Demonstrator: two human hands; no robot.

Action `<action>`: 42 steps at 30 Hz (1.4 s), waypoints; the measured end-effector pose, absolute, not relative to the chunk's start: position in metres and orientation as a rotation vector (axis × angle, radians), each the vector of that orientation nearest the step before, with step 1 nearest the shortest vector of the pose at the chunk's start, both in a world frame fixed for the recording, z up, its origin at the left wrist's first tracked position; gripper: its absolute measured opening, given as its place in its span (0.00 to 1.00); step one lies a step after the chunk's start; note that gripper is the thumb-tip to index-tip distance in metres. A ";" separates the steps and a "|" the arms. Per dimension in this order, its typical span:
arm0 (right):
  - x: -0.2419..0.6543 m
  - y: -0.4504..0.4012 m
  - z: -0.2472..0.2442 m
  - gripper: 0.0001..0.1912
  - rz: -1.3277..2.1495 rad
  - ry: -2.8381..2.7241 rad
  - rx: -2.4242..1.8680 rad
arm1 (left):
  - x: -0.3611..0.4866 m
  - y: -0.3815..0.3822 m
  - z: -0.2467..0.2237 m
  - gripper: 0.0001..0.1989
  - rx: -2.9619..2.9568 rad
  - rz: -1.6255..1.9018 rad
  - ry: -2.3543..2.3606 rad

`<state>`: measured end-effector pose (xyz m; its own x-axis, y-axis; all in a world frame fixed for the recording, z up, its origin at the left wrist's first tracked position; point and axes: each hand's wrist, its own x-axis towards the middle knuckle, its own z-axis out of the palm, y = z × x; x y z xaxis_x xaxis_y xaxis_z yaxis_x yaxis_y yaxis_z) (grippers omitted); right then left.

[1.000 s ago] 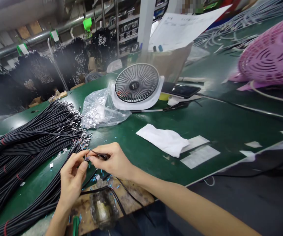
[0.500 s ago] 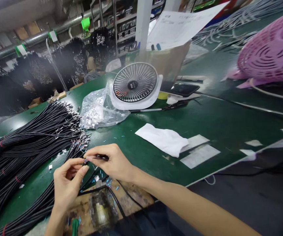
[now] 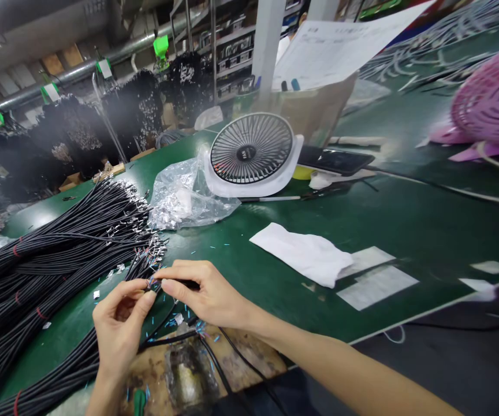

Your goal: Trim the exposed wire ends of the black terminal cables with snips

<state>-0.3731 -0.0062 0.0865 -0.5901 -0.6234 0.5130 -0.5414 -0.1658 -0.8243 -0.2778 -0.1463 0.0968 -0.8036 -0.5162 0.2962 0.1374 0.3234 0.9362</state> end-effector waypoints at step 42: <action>-0.367 -0.008 0.088 0.13 -1.884 2.103 -1.155 | -0.271 -0.148 0.076 0.06 0.307 -1.061 -2.122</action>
